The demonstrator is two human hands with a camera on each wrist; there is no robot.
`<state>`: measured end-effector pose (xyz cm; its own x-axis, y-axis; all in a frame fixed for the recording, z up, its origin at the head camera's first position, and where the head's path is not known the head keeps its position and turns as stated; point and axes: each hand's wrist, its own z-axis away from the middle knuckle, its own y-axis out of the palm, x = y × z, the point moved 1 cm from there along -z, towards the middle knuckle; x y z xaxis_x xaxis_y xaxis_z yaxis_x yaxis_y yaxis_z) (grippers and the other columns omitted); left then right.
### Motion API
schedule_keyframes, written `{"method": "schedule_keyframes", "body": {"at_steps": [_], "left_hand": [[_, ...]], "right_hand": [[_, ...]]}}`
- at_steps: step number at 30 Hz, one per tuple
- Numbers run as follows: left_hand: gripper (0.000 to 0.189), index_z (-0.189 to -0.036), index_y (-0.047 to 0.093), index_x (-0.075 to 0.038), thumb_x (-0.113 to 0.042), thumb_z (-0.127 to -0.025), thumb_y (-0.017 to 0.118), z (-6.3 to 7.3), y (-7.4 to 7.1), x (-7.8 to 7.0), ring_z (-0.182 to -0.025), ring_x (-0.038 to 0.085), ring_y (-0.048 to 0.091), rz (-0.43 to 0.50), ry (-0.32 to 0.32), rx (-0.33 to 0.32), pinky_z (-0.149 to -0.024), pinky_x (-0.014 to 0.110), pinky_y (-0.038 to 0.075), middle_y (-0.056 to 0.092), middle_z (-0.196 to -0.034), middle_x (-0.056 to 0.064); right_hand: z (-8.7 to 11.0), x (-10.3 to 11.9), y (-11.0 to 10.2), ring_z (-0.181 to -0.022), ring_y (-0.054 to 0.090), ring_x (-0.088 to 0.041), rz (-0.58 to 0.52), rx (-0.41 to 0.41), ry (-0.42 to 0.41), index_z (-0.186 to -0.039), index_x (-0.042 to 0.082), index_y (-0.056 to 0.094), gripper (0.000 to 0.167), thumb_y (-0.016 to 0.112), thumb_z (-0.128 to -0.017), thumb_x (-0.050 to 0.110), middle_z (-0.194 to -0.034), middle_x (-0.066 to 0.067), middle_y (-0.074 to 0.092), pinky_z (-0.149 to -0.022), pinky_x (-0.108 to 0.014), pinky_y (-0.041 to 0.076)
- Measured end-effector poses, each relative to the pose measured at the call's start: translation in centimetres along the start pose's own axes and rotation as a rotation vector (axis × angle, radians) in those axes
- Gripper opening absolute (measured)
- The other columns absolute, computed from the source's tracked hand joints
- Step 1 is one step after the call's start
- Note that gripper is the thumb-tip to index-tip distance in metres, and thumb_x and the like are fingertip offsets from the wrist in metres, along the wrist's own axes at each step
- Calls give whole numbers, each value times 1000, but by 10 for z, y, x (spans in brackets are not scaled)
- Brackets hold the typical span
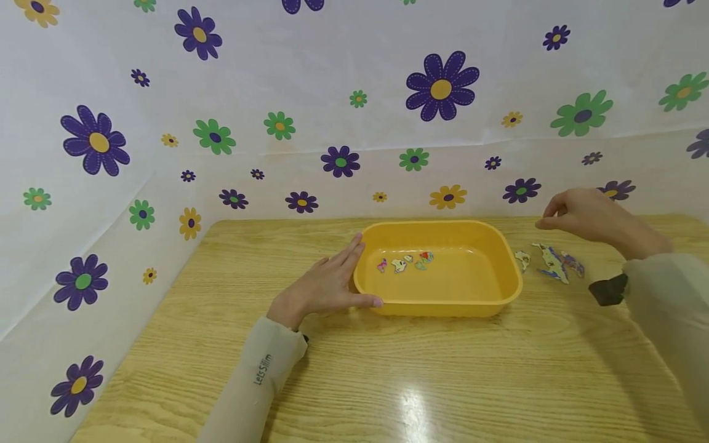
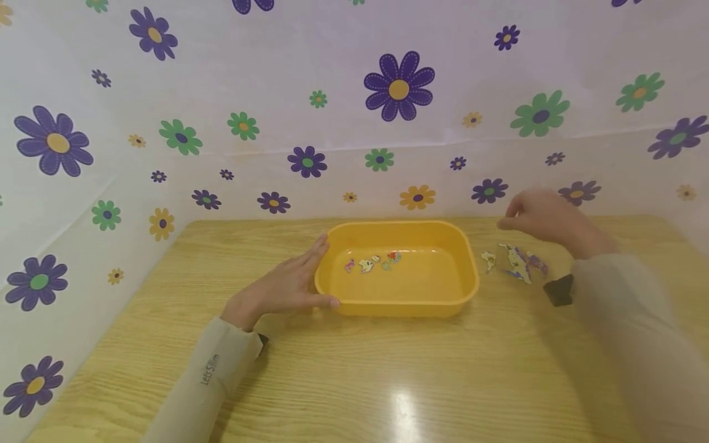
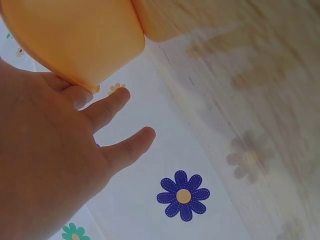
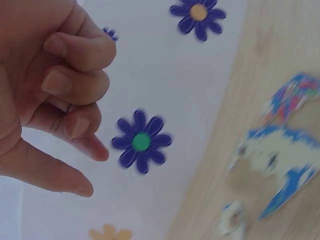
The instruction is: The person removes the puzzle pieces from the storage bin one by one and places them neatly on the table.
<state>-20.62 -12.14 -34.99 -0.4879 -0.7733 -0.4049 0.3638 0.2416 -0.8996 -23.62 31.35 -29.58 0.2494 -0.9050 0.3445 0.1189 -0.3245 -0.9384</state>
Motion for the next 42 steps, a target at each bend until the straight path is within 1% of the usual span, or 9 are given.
{"method": "schedule_keyframes", "body": {"at_steps": [2,5,9,13,21,23,29,35,42], "left_hand": [[114,-163,2,-8,-67,-88,64,0,0,0,-154,31,14,0,5,-3,-119,63,15,-8,-170,4],[114,-163,1,-8,-67,-88,63,-1,0,1,-154,31,14,1,5,-2,-119,62,15,-8,-170,4],[114,-163,1,-8,-67,-88,63,-1,-1,1,-154,31,14,-1,4,-2,-119,61,15,-10,-170,2],[114,-163,2,-7,-66,-88,64,-1,-1,1,-154,31,14,-3,8,-6,-119,61,15,-10,-169,2],[114,-163,2,-8,-66,-88,64,-2,-2,2,-154,30,14,-5,8,-6,-119,62,16,-9,-170,3],[114,-163,1,-9,-67,-88,63,-2,-2,2,-154,30,15,-7,4,-3,-119,61,16,-10,-170,1],[114,-163,0,-9,-67,-88,63,-2,-1,2,-154,31,15,-13,5,-1,-119,62,16,-9,-170,3],[114,-163,2,-7,-67,-88,63,0,0,1,-153,32,15,-11,7,-3,-119,63,17,-8,-170,4],[114,-163,3,-8,-67,-88,64,0,0,-1,-153,32,15,-15,2,-4,-118,63,17,-7,-170,5]], "right_hand": [[-3,9,0,-75,57,-26,-25,-18,-12,-96,-9,68,25,71,-95,16,-84,-9,66,-62,-34,50],[-8,22,0,-69,50,-23,-44,-48,-35,-100,-7,69,25,72,-95,17,-78,-6,59,-58,-30,44],[-17,40,0,-61,42,-18,-52,-89,-108,-102,-7,68,24,75,-92,15,-69,-2,49,-56,-28,37],[-25,56,-1,-59,40,-16,-78,-118,-180,-104,-4,70,22,78,-90,10,-68,-1,47,-57,-27,35],[-36,81,2,-61,43,-19,-162,-113,-238,-111,-2,72,28,81,-86,6,-66,-2,47,-54,-25,35],[-39,85,4,-62,42,-19,-183,-102,-251,-113,-2,73,29,81,-86,5,-65,-2,46,-54,-25,35],[-48,93,12,-61,41,-17,-250,-34,-303,-115,-3,73,32,81,-85,2,-64,-1,44,-55,-26,33],[-55,99,25,-61,40,-16,-337,67,-325,-122,-5,70,38,80,-85,1,-65,-1,43,-56,-27,33],[-64,106,38,-63,41,-17,-345,145,-378,-123,-6,69,40,79,-85,0,-66,1,43,-57,-26,34]]}}
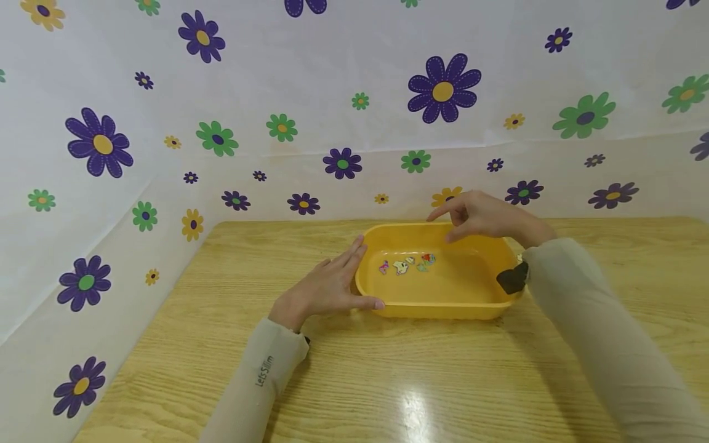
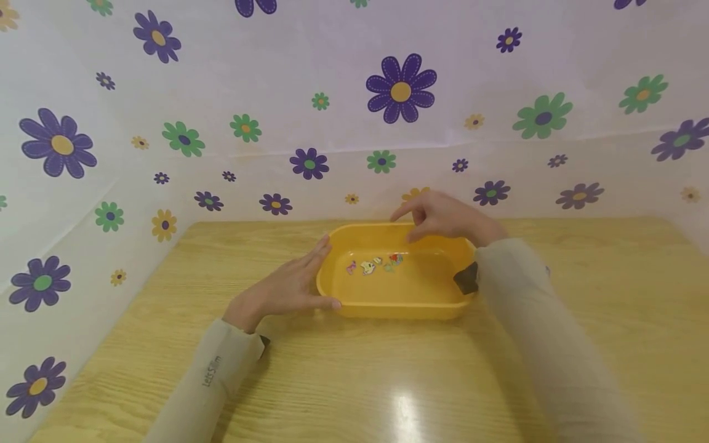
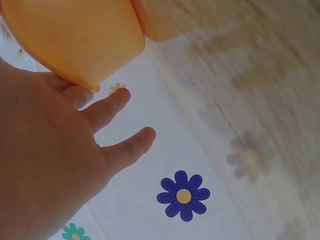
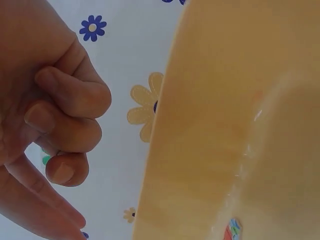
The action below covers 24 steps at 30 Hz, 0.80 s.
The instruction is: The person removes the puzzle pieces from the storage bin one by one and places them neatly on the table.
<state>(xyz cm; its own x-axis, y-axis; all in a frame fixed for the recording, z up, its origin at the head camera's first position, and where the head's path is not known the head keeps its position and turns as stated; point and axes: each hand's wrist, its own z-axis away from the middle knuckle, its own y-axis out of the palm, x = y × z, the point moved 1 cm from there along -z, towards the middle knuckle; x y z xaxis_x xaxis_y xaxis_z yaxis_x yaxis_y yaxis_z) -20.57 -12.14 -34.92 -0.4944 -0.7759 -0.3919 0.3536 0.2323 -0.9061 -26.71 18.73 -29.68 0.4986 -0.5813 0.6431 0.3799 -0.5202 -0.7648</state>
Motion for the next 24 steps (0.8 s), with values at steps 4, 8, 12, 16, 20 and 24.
{"method": "schedule_keyframes", "body": {"at_steps": [4,8,12,16,20,24], "left_hand": [[114,-163,2,-8,-67,-88,63,-1,0,1,-153,32,15,1,0,2,-118,63,17,-8,-170,4],[114,-163,1,-9,-69,-88,62,-1,1,2,-154,31,14,4,0,6,-118,63,17,-10,-170,2],[115,-163,0,-9,-68,-88,63,-2,2,3,-154,31,14,12,2,9,-119,62,16,-11,-169,2],[115,-163,-1,-9,-67,-88,64,-2,3,3,-153,31,14,23,5,14,-120,60,15,-12,-169,2],[116,-163,-2,-10,-68,-87,63,-2,3,3,-154,31,13,29,7,18,-120,60,14,-14,-168,-1],[116,-163,0,-9,-70,-87,63,-2,2,4,-154,31,14,18,7,10,-120,61,16,-11,-169,1]], "right_hand": [[-5,-1,7,-62,40,-16,-31,52,-5,-124,-7,68,39,76,-86,-1,-65,1,42,-57,-25,33],[-9,-5,15,-60,39,-13,-73,99,-10,-124,-9,67,41,75,-85,-1,-64,2,42,-57,-25,32],[-14,-9,23,-58,38,-10,-95,146,-30,-124,-10,66,41,76,-85,0,-62,3,42,-55,-23,32],[-17,-12,30,-56,39,-9,-85,183,-42,-121,-10,68,39,75,-84,0,-61,4,44,-54,-22,33],[-19,-15,37,-56,40,-11,-47,204,-1,-118,-9,70,36,74,-84,0,-61,5,45,-54,-23,33],[-23,-18,42,-55,41,-11,-2,201,-1,-114,-8,73,32,74,-82,-1,-60,6,46,-53,-22,32]]}}
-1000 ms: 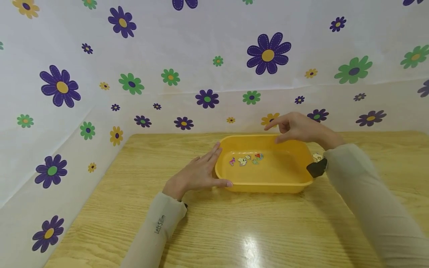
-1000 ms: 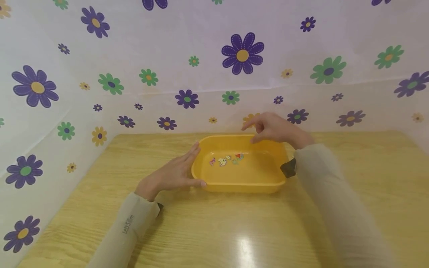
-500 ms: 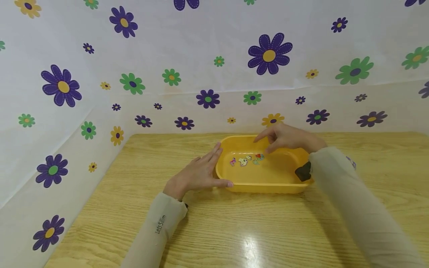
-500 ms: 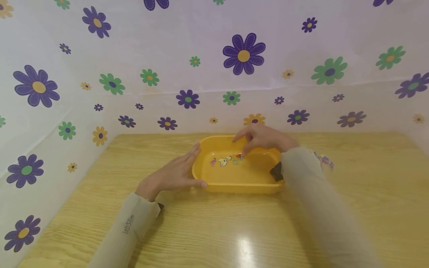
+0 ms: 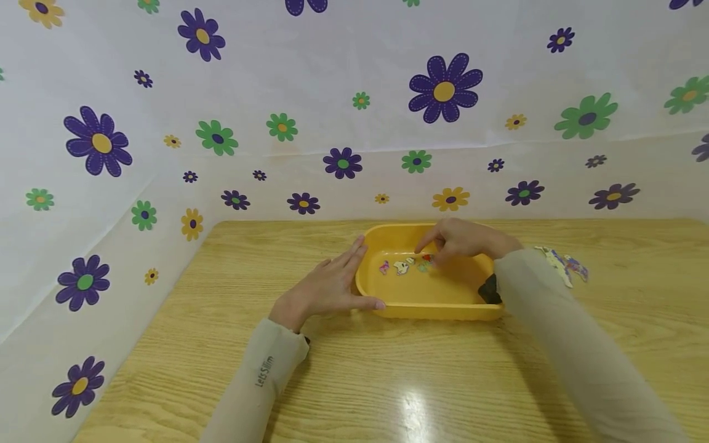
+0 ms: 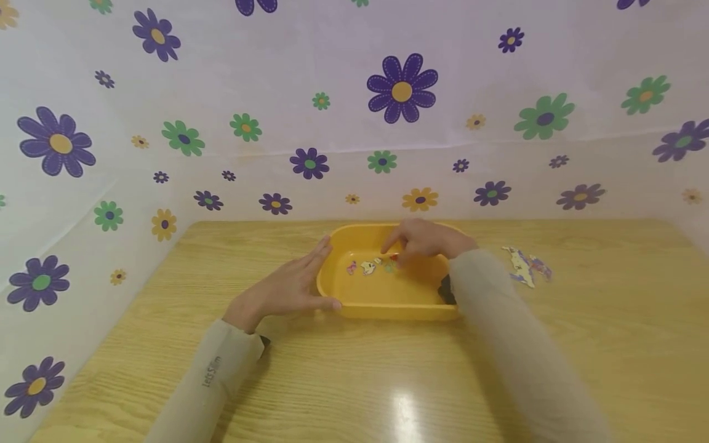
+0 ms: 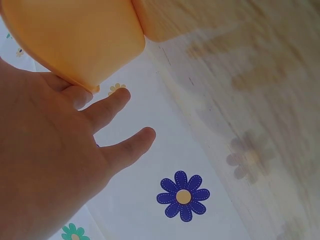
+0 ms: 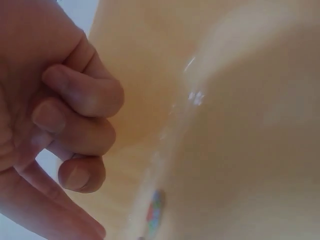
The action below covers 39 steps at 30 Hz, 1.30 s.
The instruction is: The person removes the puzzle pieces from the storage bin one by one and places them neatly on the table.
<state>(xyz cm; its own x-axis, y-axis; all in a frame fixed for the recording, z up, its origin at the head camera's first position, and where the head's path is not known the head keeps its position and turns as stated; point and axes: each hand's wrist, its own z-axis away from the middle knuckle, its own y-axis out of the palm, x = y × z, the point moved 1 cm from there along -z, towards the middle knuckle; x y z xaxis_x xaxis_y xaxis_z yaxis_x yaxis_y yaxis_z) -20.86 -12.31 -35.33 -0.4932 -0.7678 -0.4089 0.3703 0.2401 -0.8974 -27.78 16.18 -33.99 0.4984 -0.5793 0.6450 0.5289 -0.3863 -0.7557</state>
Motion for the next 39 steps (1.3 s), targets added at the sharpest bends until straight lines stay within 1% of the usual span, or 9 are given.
{"method": "schedule_keyframes", "body": {"at_steps": [5,10,13,17,23,25,32,39], "left_hand": [[116,-163,2,-9,-72,-87,62,0,-1,2,-153,33,17,-2,-2,-7,-119,62,17,-8,-170,4],[116,-163,2,-8,-72,-87,62,1,-1,5,-153,31,16,-5,-5,-10,-119,61,17,-9,-170,4],[117,-163,3,-7,-72,-86,62,1,-1,6,-153,32,17,1,-5,-15,-119,62,18,-8,-170,4],[116,-163,4,-6,-72,-87,62,2,-1,4,-153,32,18,8,-4,-16,-119,62,18,-8,-170,4],[116,-163,3,-7,-72,-87,62,0,-1,-1,-152,34,19,18,7,-17,-119,62,17,-8,-170,5],[116,-163,2,-8,-71,-87,63,0,-1,0,-152,33,19,16,1,-16,-119,61,17,-8,-170,4],[118,-163,3,-7,-73,-86,63,-1,0,2,-153,31,18,17,4,-19,-119,62,18,-8,-170,5],[119,-163,2,-8,-75,-85,62,0,1,2,-153,32,18,17,12,-19,-119,61,18,-9,-170,2]], "right_hand": [[-6,1,4,-55,42,-9,21,-9,-35,-109,-7,74,28,75,-81,-3,-61,6,47,-53,-22,32],[-11,1,8,-57,44,-10,34,-16,-11,-107,-5,75,27,76,-80,-2,-64,3,49,-54,-22,33],[-15,-1,11,-66,47,-13,51,-5,13,-106,-4,76,25,78,-81,-1,-72,1,54,-61,-25,38],[-19,-2,15,-75,48,-17,79,-4,33,-104,-1,77,23,79,-82,1,-81,-1,58,-68,-29,41],[-18,2,13,-69,46,-15,146,-38,23,-94,2,78,14,81,-81,3,-73,1,53,-63,-28,37],[-17,3,13,-70,47,-15,157,-41,26,-93,2,78,13,81,-81,3,-73,1,54,-63,-28,38],[-19,0,15,-78,51,-18,213,-9,86,-96,4,78,16,80,-80,3,-82,-2,61,-70,-29,44],[-18,1,16,-78,51,-18,224,6,115,-97,4,77,16,80,-81,3,-82,-2,59,-70,-29,43]]}}
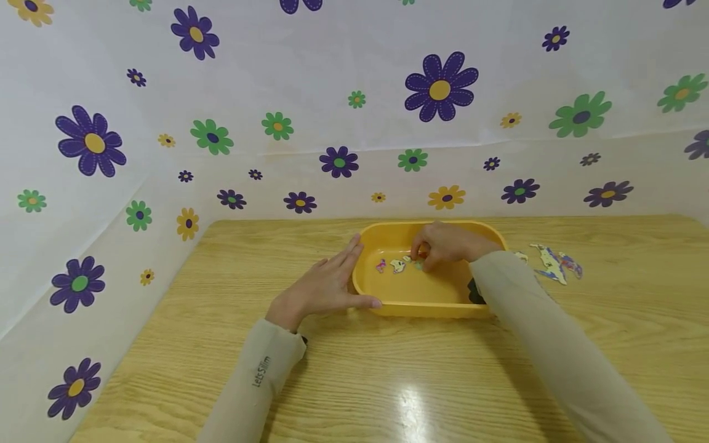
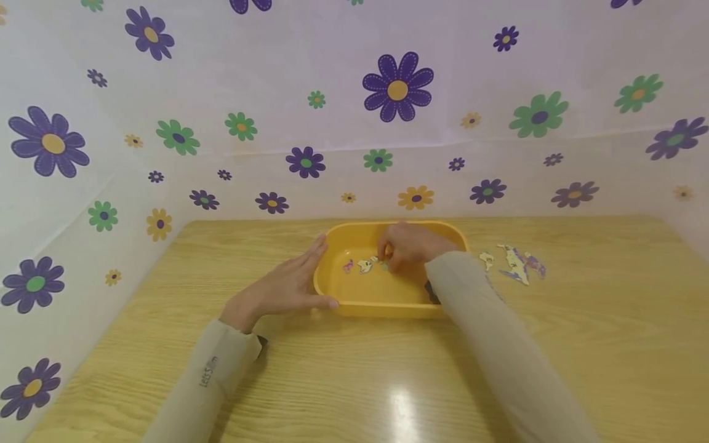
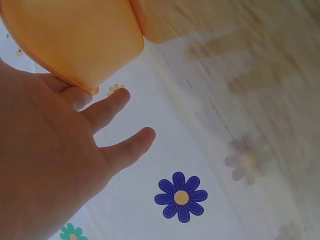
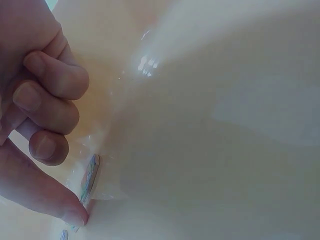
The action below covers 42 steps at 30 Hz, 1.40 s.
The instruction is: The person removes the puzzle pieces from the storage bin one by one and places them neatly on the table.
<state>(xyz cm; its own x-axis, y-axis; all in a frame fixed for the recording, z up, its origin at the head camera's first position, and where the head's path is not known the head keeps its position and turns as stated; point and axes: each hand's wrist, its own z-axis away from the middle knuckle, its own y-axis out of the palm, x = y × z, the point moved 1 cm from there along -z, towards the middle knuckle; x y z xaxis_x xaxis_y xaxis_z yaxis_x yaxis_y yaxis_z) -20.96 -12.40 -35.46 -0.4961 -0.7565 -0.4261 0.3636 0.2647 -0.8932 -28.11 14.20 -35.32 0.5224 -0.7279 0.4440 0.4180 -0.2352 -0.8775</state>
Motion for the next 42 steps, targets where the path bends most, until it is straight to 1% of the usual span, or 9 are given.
{"method": "schedule_keyframes", "body": {"at_steps": [8,14,21,27,32,34,36,39,42], "left_hand": [[117,-163,2,-8,-70,-86,64,1,1,-3,-153,31,17,19,-14,9,-119,61,17,-10,-169,2],[117,-163,3,-8,-71,-85,65,2,1,-3,-153,30,17,26,-13,6,-119,61,16,-10,-169,1],[117,-163,2,-9,-71,-86,64,1,1,-3,-153,31,17,11,-19,12,-119,61,17,-10,-170,2],[117,-163,1,-9,-72,-86,63,0,0,-2,-153,31,18,2,-22,9,-120,60,17,-9,-170,2],[116,-163,3,-8,-71,-86,63,0,0,-1,-153,31,17,1,-22,10,-119,61,17,-9,-170,3],[116,-163,4,-7,-72,-86,63,0,0,-1,-153,31,17,-1,-18,7,-119,61,17,-8,-170,3],[116,-163,4,-7,-72,-86,63,-1,0,-1,-153,31,17,-2,-16,4,-119,61,17,-8,-170,3],[117,-163,5,-7,-73,-86,63,-1,0,-1,-153,30,17,3,-12,2,-119,61,17,-7,-170,3],[117,-163,5,-8,-73,-85,63,-1,0,-1,-153,29,15,9,-18,5,-120,61,16,-8,-170,2]], "right_hand": [[3,0,2,-80,53,-19,-10,13,6,-97,5,77,14,79,-83,3,-84,-2,62,-74,-31,46],[2,-2,4,-78,52,-18,7,-6,-18,-94,5,76,14,77,-81,3,-81,0,61,-71,-30,45],[3,1,2,-74,52,-16,36,-7,-54,-93,4,75,13,77,-81,5,-79,0,61,-68,-29,46],[1,3,0,-72,52,-15,39,-4,-42,-92,4,75,13,74,-80,4,-77,0,60,-67,-27,44],[1,4,-1,-69,50,-15,-6,-25,-29,-90,3,74,10,74,-79,4,-76,0,58,-63,-26,41],[1,4,-2,-66,49,-14,-36,-35,-30,-89,3,73,10,74,-79,4,-73,0,55,-60,-26,39],[1,3,-2,-62,46,-13,-61,-51,-41,-89,2,73,10,72,-79,3,-69,2,51,-58,-26,37],[3,5,-7,-58,43,-11,-89,-89,-90,-89,-1,72,11,71,-78,2,-64,3,48,-57,-27,36],[8,7,-13,-58,41,-10,-117,-124,-124,-91,-1,72,13,72,-78,3,-64,4,47,-58,-28,35]]}}
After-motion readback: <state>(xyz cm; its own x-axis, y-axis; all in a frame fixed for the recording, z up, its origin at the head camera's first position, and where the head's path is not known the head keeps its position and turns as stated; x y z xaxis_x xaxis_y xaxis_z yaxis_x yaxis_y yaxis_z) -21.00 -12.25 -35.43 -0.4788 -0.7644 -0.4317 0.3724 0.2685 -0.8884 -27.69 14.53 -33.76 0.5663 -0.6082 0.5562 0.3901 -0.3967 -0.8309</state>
